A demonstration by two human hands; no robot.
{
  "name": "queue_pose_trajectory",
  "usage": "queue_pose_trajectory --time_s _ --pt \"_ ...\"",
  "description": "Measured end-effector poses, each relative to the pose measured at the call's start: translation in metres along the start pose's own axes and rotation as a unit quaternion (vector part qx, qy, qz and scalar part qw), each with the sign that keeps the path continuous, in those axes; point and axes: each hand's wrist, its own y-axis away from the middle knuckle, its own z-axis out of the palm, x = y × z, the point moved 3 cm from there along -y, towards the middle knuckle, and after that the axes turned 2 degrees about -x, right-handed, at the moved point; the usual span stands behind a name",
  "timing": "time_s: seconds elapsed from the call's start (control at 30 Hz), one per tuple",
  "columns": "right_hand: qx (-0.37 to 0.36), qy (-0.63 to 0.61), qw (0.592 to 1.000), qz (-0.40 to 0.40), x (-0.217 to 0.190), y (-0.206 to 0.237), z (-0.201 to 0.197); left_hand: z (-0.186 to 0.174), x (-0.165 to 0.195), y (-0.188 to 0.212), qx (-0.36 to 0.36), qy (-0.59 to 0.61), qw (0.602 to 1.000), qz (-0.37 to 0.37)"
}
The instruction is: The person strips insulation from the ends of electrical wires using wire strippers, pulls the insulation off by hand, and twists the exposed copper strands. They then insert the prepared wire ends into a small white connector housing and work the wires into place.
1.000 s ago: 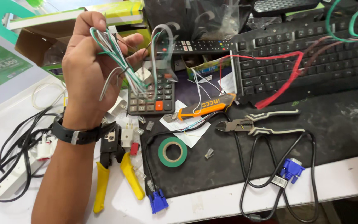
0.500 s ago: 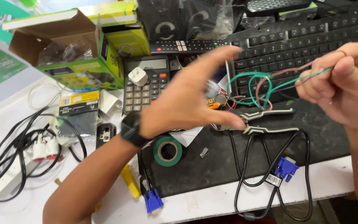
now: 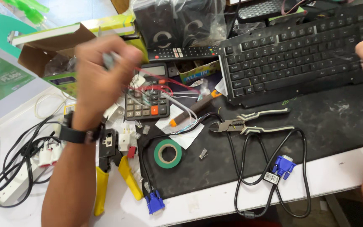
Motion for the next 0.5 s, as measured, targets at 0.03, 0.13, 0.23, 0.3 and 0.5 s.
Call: queue_pose_trajectory --time_s 0.03,0.13,0.23,0.3,0.5 --pt "-0.001 0.025 1.0 0.013 -0.002 -0.003 0.015 -0.005 -0.003 0.001 0.014 0.124 0.992 -0.017" --pt "-0.026 0.137 0.988 0.064 -0.012 -0.009 0.083 -0.014 -0.005 0.001 0.043 0.379 0.924 -0.032" --pt "-0.031 0.331 0.93 0.158 -0.021 -0.009 0.151 -0.016 0.002 0.0 0.041 0.422 0.906 0.002" --pt "-0.095 0.421 0.884 0.178 -0.023 -0.019 0.189 -0.015 0.005 0.0 0.05 0.447 0.893 0.001" --pt "-0.141 0.531 0.834 -0.046 -0.04 -0.035 0.28 -0.004 0.006 -0.004 0.095 0.483 0.87 -0.013"
